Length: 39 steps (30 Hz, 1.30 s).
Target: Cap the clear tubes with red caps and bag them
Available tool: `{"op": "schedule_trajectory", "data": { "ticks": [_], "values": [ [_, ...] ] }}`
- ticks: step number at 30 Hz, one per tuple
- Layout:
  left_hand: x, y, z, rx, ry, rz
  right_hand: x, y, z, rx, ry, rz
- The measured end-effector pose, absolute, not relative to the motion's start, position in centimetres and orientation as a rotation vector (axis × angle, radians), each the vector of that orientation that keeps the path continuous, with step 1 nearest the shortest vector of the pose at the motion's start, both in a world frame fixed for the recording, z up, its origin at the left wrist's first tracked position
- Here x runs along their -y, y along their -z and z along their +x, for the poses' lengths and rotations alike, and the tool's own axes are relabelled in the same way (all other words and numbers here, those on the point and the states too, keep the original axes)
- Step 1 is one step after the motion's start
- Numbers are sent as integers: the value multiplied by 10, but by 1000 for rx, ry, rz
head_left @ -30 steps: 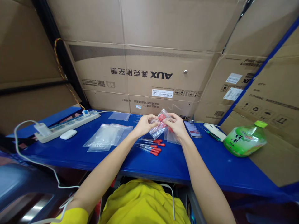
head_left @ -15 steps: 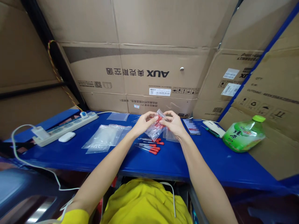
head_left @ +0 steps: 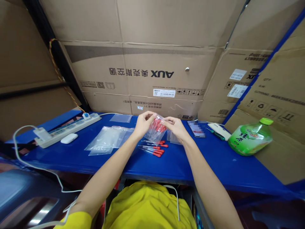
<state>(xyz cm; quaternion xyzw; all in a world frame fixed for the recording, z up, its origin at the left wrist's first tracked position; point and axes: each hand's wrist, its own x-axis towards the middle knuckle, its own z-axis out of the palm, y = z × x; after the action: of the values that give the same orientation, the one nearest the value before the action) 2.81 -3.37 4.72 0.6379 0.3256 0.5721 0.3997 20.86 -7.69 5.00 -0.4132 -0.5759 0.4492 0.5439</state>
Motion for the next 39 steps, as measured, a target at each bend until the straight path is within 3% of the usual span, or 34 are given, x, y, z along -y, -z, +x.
{"op": "schedule_trajectory", "data": {
  "ticks": [11,23,39],
  "values": [
    [36,-50,26,-848,-1272,1403,74,-49,211,1347,-930,-1032],
    [39,-44,33,-849,-1302,1801,77,-54,209,1420,-842,-1012],
    [53,-54,36,-792,-1366,1853,82,-60,208,1438,-878,-935]
  ]
}}
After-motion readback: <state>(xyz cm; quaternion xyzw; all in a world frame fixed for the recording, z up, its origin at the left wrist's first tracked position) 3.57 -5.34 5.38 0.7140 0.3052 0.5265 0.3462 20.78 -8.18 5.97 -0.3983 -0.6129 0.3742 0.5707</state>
